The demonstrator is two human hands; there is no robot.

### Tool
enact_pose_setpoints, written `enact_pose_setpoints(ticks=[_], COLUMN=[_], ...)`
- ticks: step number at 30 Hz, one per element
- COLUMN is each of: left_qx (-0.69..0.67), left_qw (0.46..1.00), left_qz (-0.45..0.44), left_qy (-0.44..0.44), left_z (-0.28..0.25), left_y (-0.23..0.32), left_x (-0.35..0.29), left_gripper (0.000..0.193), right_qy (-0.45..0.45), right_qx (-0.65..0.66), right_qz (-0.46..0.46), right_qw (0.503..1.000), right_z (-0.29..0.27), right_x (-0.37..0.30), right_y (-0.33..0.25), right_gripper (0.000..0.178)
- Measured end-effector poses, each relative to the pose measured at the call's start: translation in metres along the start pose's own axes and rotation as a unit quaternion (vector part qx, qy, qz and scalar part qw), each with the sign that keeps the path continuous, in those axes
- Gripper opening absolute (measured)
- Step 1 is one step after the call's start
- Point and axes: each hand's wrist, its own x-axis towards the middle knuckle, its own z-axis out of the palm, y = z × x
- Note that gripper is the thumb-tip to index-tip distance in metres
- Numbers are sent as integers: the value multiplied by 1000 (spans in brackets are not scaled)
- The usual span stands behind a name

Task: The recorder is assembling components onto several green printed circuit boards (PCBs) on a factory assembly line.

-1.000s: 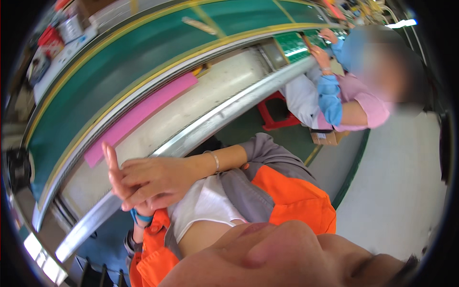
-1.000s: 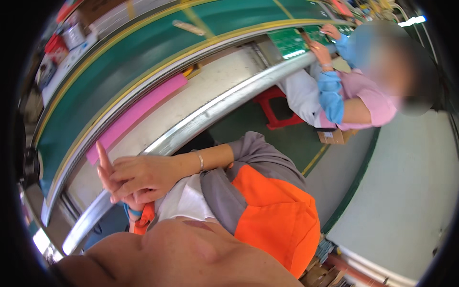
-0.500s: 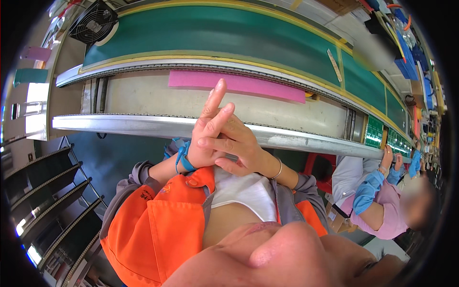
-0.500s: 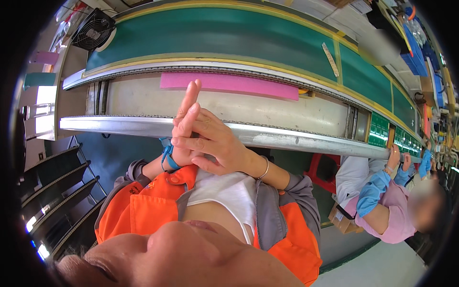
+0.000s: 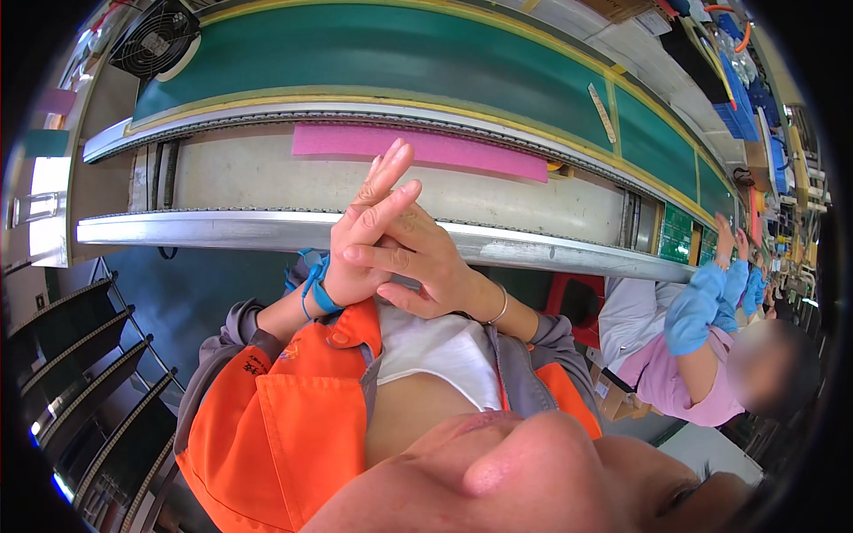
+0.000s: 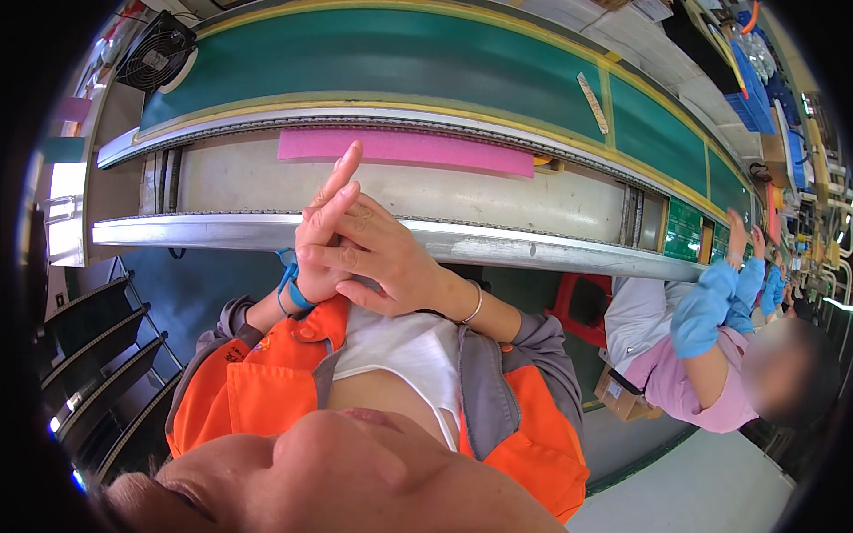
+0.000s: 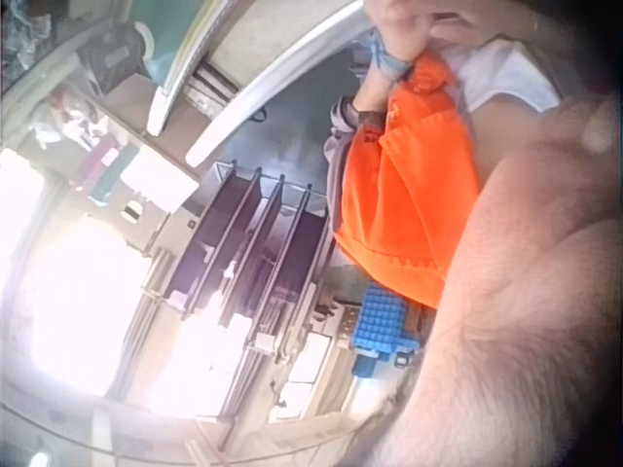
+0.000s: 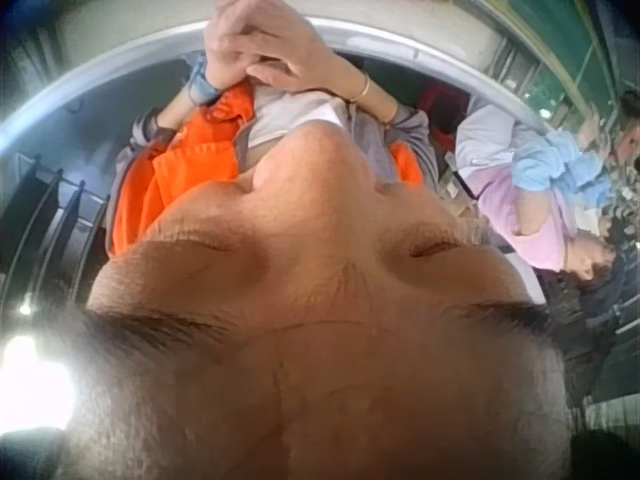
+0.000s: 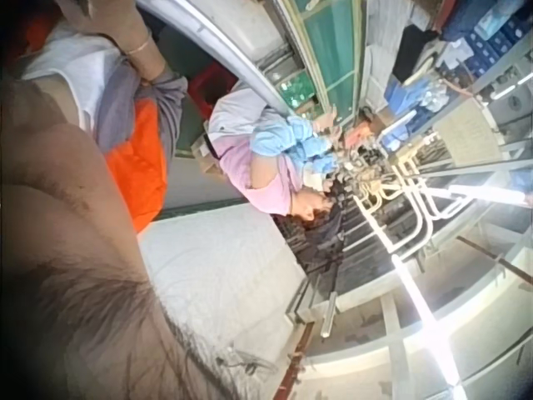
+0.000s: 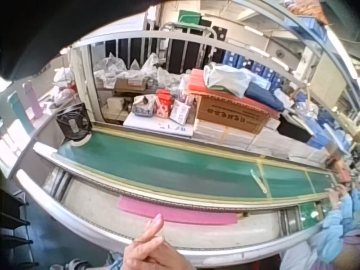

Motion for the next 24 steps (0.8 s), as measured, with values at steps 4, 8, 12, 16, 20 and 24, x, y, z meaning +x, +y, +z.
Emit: enact_pose_setpoints(ticks=[4,8,12,16,20,24], left_qx=[25,7,-75,-26,-6,-5], left_qw=[1000,999,997,999,1000,1000], left_qz=[18,40,20,30,11,-8], left_qy=[-2,-3,23,12,-4,14], left_z=[0,5,12,10,5,20], left_y=[-4,-4,-4,-7,2,-8], left_x=[2,3,-4,-7,-1,-7], left_gripper=[55,63,70,70,65,56], right_qy=[-7,5,6,29,39,43], right_qx=[3,18,28,4,-18,-27], right_qz=[7,13,10,20,1,-18], right_qw=[1000,1000,1000,999,999,999], right_z=[0,2,-1,-4,-2,-7], right_x=[0,-3,-2,0,1,-8], right_y=[-1,-2,-3,-7,-4,1], right_gripper=[54,54,53,53,54,50])
